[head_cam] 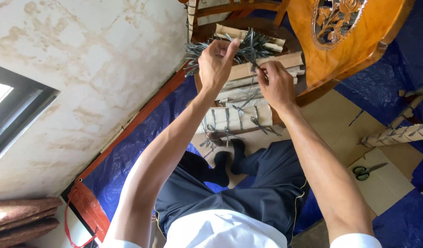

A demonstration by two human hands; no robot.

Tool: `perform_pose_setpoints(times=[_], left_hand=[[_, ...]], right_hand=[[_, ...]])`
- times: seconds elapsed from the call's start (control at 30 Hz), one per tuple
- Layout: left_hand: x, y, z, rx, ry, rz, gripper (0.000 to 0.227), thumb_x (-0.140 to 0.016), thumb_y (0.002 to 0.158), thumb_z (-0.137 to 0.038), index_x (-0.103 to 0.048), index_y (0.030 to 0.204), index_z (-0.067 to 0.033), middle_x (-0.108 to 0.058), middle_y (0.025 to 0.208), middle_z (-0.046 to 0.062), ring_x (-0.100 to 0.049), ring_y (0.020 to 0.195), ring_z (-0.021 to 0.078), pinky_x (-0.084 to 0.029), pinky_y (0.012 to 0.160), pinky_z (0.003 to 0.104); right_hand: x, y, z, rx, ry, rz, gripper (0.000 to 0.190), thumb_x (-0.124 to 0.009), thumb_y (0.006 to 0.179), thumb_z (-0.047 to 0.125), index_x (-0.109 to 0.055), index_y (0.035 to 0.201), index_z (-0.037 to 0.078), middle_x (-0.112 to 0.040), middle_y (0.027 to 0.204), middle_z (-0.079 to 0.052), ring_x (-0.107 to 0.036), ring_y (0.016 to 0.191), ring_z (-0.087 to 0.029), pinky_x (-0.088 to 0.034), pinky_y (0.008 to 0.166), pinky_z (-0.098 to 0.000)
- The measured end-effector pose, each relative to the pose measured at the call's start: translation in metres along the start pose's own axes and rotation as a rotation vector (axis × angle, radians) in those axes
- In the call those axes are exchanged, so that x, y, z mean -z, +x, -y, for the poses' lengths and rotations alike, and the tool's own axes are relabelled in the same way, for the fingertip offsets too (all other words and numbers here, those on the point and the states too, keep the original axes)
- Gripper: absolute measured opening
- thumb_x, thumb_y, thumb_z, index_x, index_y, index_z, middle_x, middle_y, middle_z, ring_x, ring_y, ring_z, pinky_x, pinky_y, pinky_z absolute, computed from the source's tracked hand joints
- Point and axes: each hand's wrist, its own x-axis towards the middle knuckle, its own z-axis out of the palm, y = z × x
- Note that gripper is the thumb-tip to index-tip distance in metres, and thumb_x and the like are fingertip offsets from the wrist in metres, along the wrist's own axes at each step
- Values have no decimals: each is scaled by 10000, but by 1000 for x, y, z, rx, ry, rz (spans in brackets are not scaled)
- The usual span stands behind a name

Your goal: Bundling wooden slats and furniture components together using wire and protective paper wrapping.

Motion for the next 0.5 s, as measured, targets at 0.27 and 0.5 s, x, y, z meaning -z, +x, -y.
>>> perform_pose_setpoints(times=[0.27, 0.5], left_hand=[[-31, 25, 39, 194, 4, 49, 501, -775, 790, -550, -823, 916, -67, -806, 774, 40, -744, 669, 106, -588, 630, 287], [-26, 29, 34, 231, -248, 111, 354, -780, 858, -422, -808, 949, -81, -778, 771, 28, -691, 634, 84, -601, 591, 265]], right_hand=[[4, 1, 5, 51, 10, -21, 127, -729, 1005, 88, -618, 1024, 28, -678, 964, -117, -697, 836, -266, -573, 682, -386], [5, 5, 7, 52, 5, -14, 140, -732, 1008, 99, -611, 1028, 32, -675, 965, -123, -687, 858, -294, -559, 704, -405]])
